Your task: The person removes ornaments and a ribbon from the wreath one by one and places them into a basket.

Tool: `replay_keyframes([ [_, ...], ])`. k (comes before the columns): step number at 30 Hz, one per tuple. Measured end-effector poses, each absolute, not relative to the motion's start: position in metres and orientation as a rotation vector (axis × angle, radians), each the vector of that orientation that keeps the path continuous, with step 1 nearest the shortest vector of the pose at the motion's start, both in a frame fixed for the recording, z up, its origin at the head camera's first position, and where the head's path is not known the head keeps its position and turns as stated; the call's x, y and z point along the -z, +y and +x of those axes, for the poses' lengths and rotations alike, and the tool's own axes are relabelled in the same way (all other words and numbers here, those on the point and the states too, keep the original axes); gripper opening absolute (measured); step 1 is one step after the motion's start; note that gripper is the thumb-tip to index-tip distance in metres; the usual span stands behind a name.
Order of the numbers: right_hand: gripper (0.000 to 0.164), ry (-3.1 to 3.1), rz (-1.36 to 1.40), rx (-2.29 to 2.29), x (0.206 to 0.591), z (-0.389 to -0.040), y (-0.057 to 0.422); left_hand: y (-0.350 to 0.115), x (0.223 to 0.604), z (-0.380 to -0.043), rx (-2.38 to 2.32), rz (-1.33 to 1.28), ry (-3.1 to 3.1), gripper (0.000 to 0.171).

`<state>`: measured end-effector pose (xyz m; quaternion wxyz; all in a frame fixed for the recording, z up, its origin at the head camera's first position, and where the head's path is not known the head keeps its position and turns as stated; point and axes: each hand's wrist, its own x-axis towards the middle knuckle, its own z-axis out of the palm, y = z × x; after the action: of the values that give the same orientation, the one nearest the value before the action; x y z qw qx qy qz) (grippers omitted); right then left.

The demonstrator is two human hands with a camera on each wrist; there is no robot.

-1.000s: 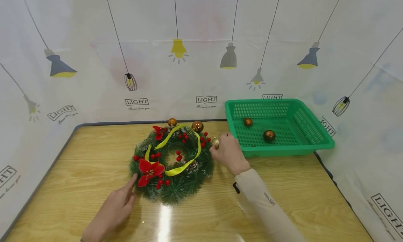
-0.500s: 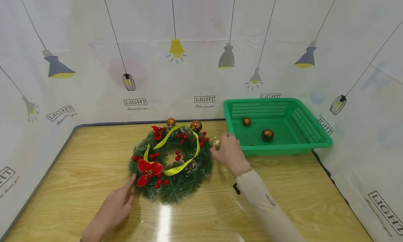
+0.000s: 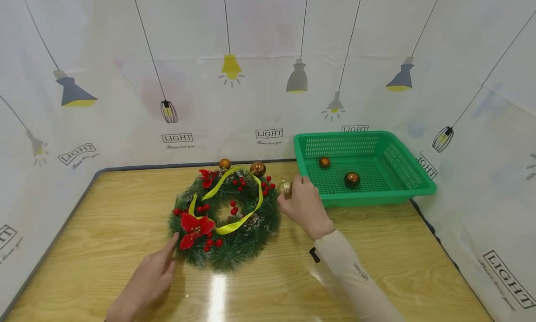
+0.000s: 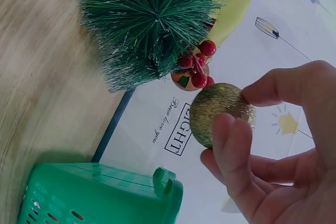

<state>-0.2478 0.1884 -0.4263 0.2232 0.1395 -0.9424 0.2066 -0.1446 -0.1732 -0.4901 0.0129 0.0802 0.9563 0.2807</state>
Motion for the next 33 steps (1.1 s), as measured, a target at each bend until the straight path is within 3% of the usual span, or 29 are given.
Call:
replay_keyframes([
  [8, 0.034, -2.494, 0.376, -0.613, 0.4273, -0.2505, 0.1891, -0.1736, 0.493, -0.1456, -0.879, 0.243, 2.981, 0.071],
  [33, 0.037, -2.376, 0.348, -0.684, 0.4289, -0.2537, 0.1958, -0.1722, 0.4903, -0.1449, -0.872, 0.231, 2.96, 0.071],
])
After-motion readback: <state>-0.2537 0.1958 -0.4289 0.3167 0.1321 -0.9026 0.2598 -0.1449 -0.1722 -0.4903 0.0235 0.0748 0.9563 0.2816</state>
